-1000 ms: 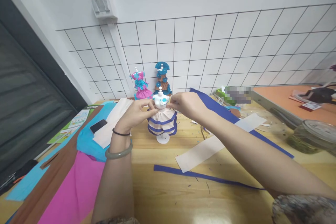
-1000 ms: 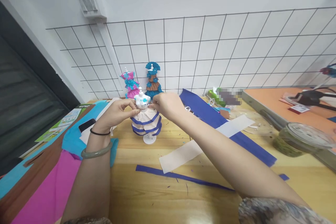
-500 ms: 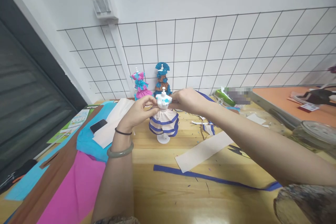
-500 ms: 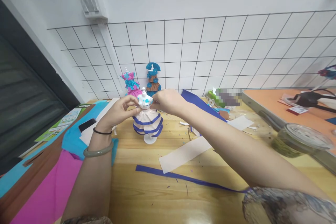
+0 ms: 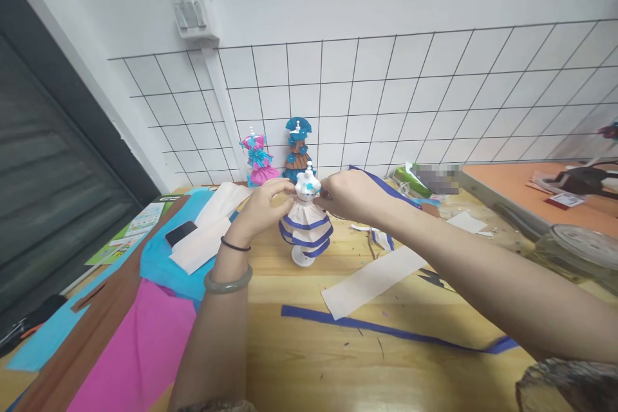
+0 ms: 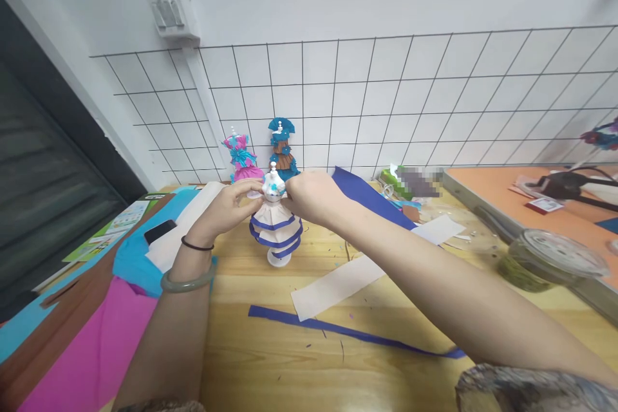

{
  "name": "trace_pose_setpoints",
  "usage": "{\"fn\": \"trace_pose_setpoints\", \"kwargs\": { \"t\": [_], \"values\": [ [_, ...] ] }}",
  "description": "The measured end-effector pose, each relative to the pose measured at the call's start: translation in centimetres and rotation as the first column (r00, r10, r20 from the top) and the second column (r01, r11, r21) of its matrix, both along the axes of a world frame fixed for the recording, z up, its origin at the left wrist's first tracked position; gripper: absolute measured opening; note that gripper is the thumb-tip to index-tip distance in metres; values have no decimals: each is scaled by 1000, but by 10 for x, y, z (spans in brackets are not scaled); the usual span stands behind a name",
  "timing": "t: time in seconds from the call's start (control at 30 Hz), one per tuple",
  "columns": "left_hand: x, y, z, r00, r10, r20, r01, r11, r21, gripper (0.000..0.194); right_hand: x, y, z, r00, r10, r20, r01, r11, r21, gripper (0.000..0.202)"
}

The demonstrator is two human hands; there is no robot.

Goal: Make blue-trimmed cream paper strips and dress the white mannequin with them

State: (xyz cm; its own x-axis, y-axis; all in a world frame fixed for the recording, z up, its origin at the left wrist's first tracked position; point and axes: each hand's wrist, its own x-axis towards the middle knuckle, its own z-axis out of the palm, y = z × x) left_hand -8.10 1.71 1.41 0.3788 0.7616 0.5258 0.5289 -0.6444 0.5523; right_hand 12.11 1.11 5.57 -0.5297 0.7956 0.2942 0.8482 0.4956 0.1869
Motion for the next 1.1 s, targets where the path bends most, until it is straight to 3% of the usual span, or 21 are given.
{"fn": "trace_pose_setpoints", "kwargs": {
  "t": [0.1,0.27,0.47,0.63,0.77,0.87,0.97,1.1],
  "values": [
    [6,-5,5,997,16,-69,-11,997,77,16,0,-2,2,1000,-28,2,28,999,-24,27],
    [22,-13,8,967,201,-158,-180,974,134,26,1,-5,3,999,-37,10,37,999,-22,29],
    [34,-13,4,944,290,-159,-279,956,88,33,1,-6,3,997,-26,75,27,1000,-8,31],
    [35,-11,2,941,308,-137,-308,951,22,26,3,-9,6,995,18,96,-16,1000,-22,31],
    [34,-10,1,951,288,-117,-298,951,-81,23,8,-12,13,996,46,81,-43,998,-41,28],
    [31,-9,0,970,231,-68,-239,958,-161,25,9,-13,15,999,28,-30,-31,994,-101,27],
    [29,-7,-1,983,185,-9,-182,958,-220,25,9,-12,12,992,11,-128,-25,994,-109,26],
    [27,-6,-1,985,166,48,-146,950,-276,28,6,-10,8,990,-27,-135,16,996,-82,24]
  ]
}}
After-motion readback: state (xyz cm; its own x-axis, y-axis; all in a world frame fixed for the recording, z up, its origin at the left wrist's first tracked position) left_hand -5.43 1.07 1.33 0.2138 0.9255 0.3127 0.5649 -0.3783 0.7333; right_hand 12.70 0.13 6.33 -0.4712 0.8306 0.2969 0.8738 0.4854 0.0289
